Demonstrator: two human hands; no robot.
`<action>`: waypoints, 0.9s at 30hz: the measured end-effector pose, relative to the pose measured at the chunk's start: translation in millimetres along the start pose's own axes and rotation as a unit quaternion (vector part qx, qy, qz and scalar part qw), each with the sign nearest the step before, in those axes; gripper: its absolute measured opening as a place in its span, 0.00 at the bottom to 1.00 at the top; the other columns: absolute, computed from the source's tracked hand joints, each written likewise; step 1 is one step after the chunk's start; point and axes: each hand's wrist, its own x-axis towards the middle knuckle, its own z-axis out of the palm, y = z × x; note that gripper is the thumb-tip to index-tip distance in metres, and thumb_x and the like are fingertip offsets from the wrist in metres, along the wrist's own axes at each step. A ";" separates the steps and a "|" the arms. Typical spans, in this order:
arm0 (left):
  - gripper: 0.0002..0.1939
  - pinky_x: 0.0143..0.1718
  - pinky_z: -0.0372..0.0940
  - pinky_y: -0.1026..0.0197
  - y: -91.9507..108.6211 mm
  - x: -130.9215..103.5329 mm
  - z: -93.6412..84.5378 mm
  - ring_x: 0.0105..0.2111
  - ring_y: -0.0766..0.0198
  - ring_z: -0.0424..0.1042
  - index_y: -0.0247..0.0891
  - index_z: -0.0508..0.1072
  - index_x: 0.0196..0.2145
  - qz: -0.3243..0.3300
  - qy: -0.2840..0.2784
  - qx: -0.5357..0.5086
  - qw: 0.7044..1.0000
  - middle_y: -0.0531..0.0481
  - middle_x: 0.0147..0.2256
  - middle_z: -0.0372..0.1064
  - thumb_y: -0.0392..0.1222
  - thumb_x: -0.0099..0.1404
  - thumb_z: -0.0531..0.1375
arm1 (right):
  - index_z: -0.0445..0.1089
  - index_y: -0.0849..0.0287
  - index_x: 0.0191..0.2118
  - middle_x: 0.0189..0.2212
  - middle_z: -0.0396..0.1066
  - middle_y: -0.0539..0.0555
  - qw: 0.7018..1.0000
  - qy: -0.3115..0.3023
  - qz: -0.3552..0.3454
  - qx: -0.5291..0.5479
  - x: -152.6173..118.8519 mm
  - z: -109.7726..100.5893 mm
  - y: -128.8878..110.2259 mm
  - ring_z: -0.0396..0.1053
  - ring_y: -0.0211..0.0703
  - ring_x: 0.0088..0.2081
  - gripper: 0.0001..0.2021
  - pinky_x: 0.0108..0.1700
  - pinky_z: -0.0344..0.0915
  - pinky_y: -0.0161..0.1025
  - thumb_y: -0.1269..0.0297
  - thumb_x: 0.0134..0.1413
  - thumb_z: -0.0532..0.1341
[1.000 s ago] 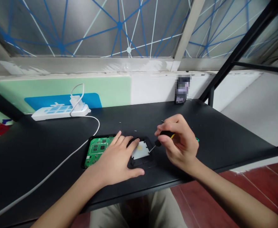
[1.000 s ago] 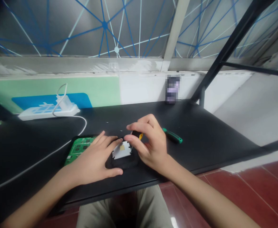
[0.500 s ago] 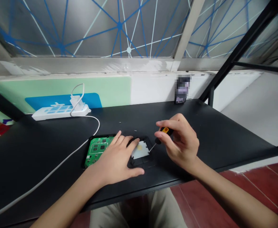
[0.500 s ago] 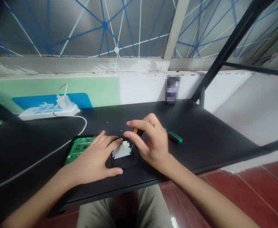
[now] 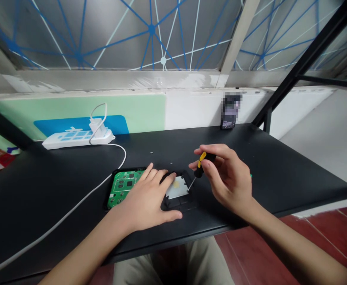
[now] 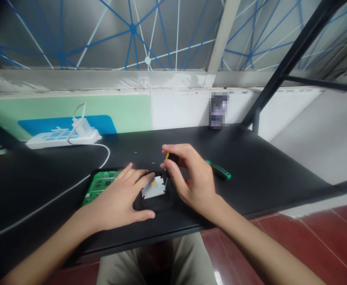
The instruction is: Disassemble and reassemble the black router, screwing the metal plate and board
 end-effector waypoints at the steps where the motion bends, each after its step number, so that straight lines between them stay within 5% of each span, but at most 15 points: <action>1: 0.45 0.70 0.40 0.36 0.2 0.0 0.1 0.63 0.43 0.62 0.34 0.61 0.65 0.001 0.002 0.000 1.000 0.36 0.60 0.65 0.67 0.61 0.64 | 0.68 0.49 0.55 0.45 0.71 0.52 1.000 0.005 -0.001 -0.011 0.2 -0.4 0.4 0.78 0.38 0.37 0.18 0.37 0.76 0.38 0.74 0.63 0.60; 9: 0.45 0.71 0.39 0.36 -1.1 -0.3 2.3 0.63 0.43 0.62 0.34 0.61 0.65 0.005 0.011 -0.003 1.000 0.36 0.60 0.65 0.67 0.60 0.64 | 0.70 0.51 0.52 0.38 0.70 0.53 0.994 0.041 -0.064 -0.084 0.6 -3.3 4.1 0.71 0.42 0.35 0.19 0.35 0.73 0.43 0.74 0.57 0.67; 15: 0.45 0.71 0.39 0.37 -0.9 -0.3 1.5 0.63 0.44 0.62 0.35 0.61 0.65 0.003 0.012 -0.008 1.000 0.37 0.60 0.65 0.67 0.60 0.64 | 0.65 0.49 0.61 0.48 0.71 0.57 0.999 -0.005 -0.033 -0.014 -4.3 -1.6 -0.7 0.77 0.43 0.42 0.25 0.42 0.76 0.45 0.78 0.62 0.59; 27: 0.46 0.70 0.40 0.37 -1.9 0.2 3.4 0.62 0.43 0.62 0.36 0.61 0.65 0.000 0.012 -0.018 1.000 0.38 0.59 0.66 0.65 0.58 0.66 | 0.67 0.50 0.58 0.41 0.71 0.55 0.997 0.010 -0.049 -0.062 -4.3 3.8 -2.1 0.74 0.42 0.37 0.23 0.37 0.77 0.43 0.75 0.59 0.63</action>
